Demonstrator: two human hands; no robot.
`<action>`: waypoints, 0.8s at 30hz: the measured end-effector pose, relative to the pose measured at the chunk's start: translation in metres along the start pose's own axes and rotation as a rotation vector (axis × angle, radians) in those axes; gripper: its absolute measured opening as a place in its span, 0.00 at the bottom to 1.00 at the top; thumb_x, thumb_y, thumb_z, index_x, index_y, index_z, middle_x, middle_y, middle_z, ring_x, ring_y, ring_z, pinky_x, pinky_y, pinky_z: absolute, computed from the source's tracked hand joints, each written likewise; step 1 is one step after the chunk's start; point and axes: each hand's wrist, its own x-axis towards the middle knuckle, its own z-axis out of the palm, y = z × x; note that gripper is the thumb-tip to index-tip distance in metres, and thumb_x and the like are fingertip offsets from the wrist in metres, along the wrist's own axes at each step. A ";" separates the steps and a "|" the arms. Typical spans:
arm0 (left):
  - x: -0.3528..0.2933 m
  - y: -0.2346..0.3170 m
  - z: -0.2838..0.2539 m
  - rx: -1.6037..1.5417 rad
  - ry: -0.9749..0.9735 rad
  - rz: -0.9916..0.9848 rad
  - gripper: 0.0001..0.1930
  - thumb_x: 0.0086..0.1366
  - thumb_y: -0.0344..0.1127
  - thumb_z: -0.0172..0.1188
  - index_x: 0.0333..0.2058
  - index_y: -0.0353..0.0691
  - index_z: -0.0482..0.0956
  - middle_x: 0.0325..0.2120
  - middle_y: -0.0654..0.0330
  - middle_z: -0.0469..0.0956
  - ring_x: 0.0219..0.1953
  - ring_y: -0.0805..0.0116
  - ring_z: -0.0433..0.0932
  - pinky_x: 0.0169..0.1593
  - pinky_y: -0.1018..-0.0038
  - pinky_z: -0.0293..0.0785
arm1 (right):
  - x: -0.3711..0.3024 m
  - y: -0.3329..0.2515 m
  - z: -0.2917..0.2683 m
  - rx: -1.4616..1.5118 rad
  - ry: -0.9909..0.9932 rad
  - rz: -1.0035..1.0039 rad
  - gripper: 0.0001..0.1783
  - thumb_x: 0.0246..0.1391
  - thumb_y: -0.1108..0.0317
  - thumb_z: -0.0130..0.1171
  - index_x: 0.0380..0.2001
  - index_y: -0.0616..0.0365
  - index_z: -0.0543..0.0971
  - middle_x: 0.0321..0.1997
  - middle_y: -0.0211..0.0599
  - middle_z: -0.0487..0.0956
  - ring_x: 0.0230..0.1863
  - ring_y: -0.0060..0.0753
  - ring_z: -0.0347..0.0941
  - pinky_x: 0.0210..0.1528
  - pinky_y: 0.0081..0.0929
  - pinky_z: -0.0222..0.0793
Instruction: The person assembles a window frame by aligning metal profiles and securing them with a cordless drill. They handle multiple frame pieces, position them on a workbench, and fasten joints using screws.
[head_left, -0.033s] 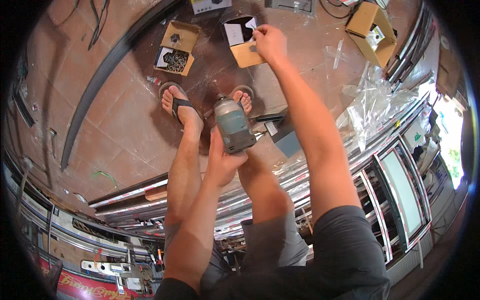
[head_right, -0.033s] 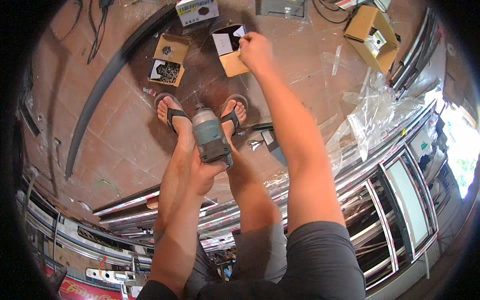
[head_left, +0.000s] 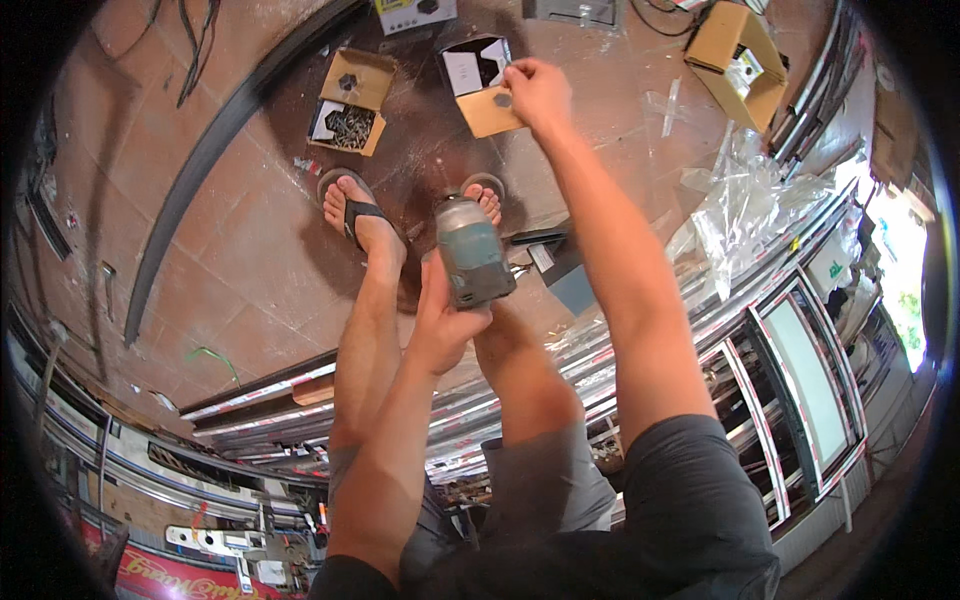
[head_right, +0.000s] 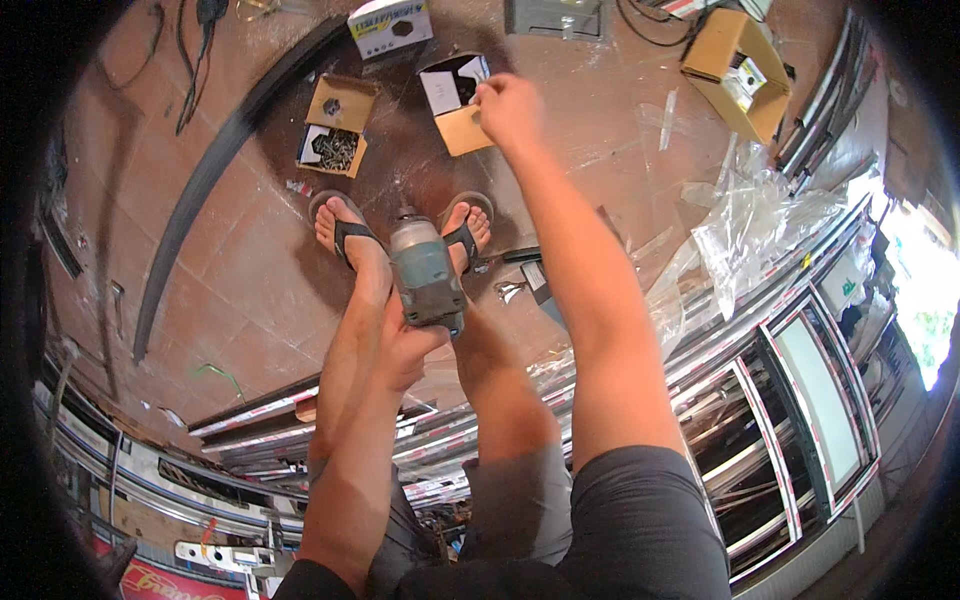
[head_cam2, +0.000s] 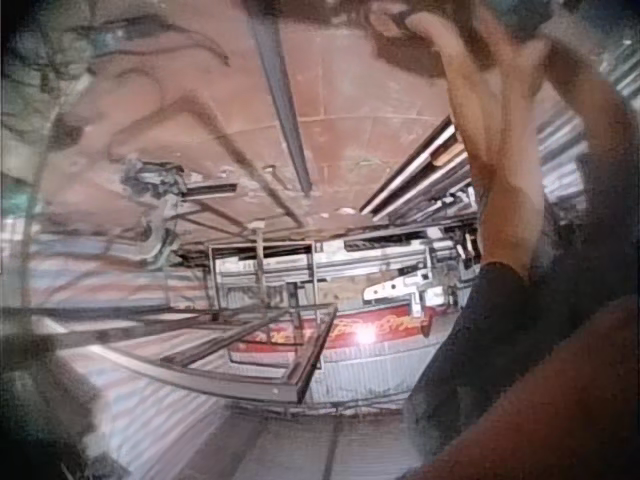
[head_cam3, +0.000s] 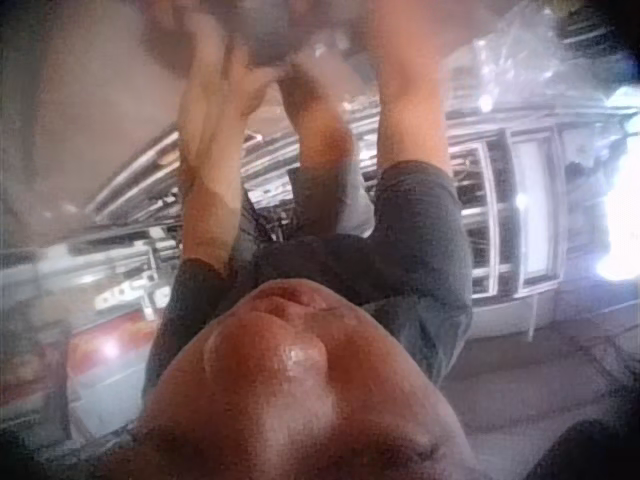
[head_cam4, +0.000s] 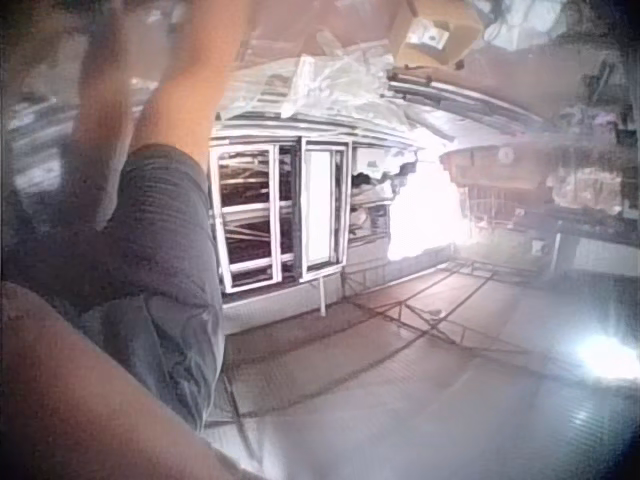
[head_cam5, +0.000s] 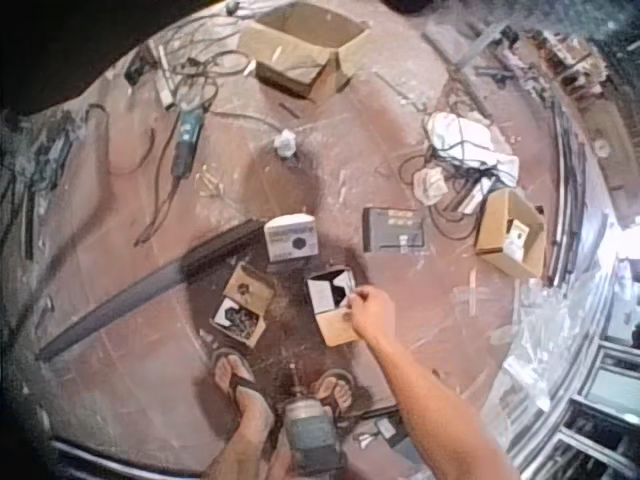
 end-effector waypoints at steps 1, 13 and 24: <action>-0.002 0.011 0.003 -0.029 -0.067 0.019 0.51 0.55 0.37 0.74 0.78 0.35 0.65 0.68 0.52 0.76 0.74 0.62 0.67 0.82 0.57 0.48 | -0.017 -0.004 -0.008 0.152 0.008 0.120 0.12 0.72 0.62 0.68 0.45 0.59 0.91 0.38 0.42 0.91 0.38 0.42 0.88 0.41 0.42 0.81; -0.145 0.083 0.030 -0.647 -0.288 -0.029 0.37 0.79 0.61 0.63 0.70 0.35 0.73 0.62 0.48 0.82 0.61 0.54 0.83 0.65 0.56 0.80 | -0.327 -0.152 -0.200 1.069 -0.325 0.460 0.12 0.80 0.61 0.62 0.51 0.58 0.86 0.35 0.24 0.79 0.34 0.21 0.71 0.38 0.26 0.69; -0.474 0.249 0.155 -0.486 -0.180 0.308 0.29 0.85 0.46 0.59 0.75 0.36 0.74 0.61 0.57 0.86 0.54 0.66 0.88 0.53 0.73 0.87 | -0.555 -0.353 -0.355 0.582 -0.350 -0.639 0.12 0.67 0.73 0.73 0.51 0.59 0.94 0.42 0.38 0.90 0.43 0.31 0.85 0.51 0.31 0.80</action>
